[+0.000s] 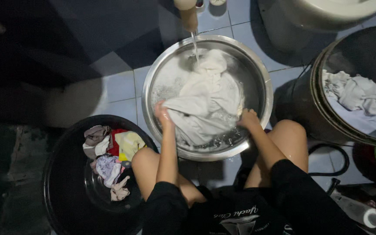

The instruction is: The person washes white clothes by hand in a basin of water, scrubbing them individually and moving them into a bucket.

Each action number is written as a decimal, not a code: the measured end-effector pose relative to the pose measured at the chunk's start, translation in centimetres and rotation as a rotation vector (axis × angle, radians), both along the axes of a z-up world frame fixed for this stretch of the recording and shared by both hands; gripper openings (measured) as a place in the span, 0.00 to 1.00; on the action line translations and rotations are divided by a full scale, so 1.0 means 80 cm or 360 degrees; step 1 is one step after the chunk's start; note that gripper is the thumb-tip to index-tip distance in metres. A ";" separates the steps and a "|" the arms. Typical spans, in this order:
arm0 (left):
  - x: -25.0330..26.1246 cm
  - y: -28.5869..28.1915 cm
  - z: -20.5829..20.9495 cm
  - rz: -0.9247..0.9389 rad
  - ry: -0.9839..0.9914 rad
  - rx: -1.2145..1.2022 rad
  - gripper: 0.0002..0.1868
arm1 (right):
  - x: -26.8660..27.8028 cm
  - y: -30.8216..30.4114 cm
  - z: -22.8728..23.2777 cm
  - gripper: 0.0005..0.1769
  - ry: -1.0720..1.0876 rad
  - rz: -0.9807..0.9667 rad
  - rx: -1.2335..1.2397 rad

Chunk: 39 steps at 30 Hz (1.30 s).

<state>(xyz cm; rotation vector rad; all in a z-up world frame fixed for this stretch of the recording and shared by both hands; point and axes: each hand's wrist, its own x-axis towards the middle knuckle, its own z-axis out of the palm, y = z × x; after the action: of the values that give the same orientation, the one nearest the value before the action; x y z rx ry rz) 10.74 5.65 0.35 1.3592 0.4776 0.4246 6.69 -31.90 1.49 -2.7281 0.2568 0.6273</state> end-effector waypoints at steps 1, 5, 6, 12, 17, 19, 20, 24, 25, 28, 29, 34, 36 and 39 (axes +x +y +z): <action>0.004 0.018 0.005 0.0220 -0.0013 -0.0127 0.23 | 0.002 0.003 -0.002 0.53 0.0072 -0.0073 0.0028; 0.005 0.048 0.012 0.0609 -0.0025 -0.0630 0.23 | 0.015 0.027 -0.010 0.76 0.0172 -0.0243 0.0251; 0.000 0.048 0.010 0.0611 -0.0025 -0.0630 0.23 | 0.012 0.028 -0.014 0.76 0.0098 -0.0308 0.0551; -0.041 0.009 0.010 0.0225 0.0745 0.1157 0.41 | 0.001 0.080 -0.047 0.80 0.0218 -0.0305 0.0771; -0.104 -0.074 0.005 -0.0252 0.0684 0.2239 0.49 | -0.017 0.125 -0.073 0.60 0.0570 -0.0165 0.0980; -0.126 -0.105 -0.011 -0.0628 0.0541 0.2308 0.42 | -0.016 0.116 -0.073 0.56 0.0645 0.0029 0.0799; -0.134 -0.114 -0.020 -0.0882 0.0579 0.2328 0.40 | -0.010 0.104 -0.072 0.54 0.0580 0.0033 0.0676; -0.166 -0.120 -0.041 -0.1525 0.0799 0.2140 0.39 | 0.038 0.045 -0.062 0.47 -0.0146 -0.0515 0.0360; -0.171 -0.118 -0.042 -0.1442 0.0748 0.2127 0.43 | 0.054 0.033 -0.058 0.45 -0.0297 -0.0638 0.0377; -0.159 -0.123 -0.037 -0.1668 0.1252 0.2040 0.55 | 0.087 0.028 -0.051 0.39 -0.0151 -0.0531 0.0856; -0.156 -0.131 -0.037 -0.1666 0.1258 0.2032 0.55 | 0.092 0.034 -0.050 0.37 -0.0227 -0.0407 0.1014; -0.117 -0.150 -0.043 -0.1881 0.1535 0.1860 0.36 | 0.095 0.114 -0.047 0.30 -0.0145 -0.0897 0.1520; -0.118 -0.142 -0.047 -0.1915 0.1537 0.1794 0.33 | 0.094 0.145 -0.045 0.31 -0.0223 -0.0578 0.1233; -0.107 -0.108 -0.049 -0.1787 0.1484 0.1476 0.26 | 0.066 0.184 -0.049 0.33 -0.0379 -0.0016 0.0898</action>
<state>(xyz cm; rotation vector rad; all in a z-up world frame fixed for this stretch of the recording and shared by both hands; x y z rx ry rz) 2.16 -3.00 -3.53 2.4376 0.1565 -1.1032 11.94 -17.21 -2.44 -2.2221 0.0253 0.3034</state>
